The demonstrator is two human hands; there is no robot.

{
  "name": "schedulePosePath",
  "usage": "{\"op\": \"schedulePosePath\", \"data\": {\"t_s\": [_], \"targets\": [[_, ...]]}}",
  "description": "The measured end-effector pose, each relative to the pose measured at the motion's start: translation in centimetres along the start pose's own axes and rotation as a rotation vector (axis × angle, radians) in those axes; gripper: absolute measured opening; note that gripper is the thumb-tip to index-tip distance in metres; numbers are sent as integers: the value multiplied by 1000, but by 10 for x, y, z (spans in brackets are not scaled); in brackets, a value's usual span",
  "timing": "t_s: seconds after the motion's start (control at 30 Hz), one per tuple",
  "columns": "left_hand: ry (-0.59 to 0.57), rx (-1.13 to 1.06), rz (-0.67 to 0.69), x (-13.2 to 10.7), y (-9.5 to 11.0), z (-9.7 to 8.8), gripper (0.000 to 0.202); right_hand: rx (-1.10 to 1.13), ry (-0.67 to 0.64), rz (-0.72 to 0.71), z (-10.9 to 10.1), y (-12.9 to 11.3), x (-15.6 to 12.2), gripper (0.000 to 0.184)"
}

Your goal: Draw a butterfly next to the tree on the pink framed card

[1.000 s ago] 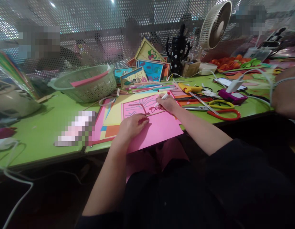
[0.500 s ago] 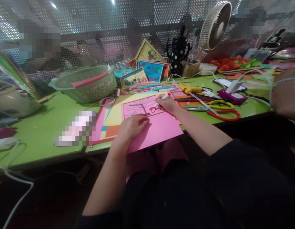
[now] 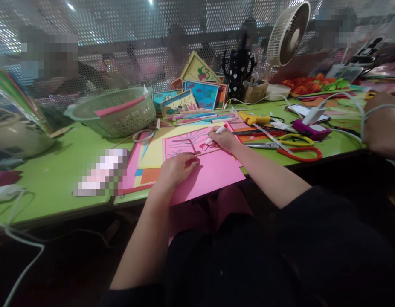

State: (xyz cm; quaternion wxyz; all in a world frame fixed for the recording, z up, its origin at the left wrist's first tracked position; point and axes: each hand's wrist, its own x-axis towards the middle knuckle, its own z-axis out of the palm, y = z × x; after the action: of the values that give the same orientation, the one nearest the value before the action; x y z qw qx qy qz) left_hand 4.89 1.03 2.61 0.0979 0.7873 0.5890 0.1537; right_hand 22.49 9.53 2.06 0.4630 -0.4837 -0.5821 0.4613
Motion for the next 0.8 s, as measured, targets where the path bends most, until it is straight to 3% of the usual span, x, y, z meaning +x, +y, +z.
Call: {"op": "schedulePosePath", "data": {"t_s": [0.8], "targets": [[0,3,-3,0,0,0,27,-24,-14,16,1,-4,-3,29]]}}
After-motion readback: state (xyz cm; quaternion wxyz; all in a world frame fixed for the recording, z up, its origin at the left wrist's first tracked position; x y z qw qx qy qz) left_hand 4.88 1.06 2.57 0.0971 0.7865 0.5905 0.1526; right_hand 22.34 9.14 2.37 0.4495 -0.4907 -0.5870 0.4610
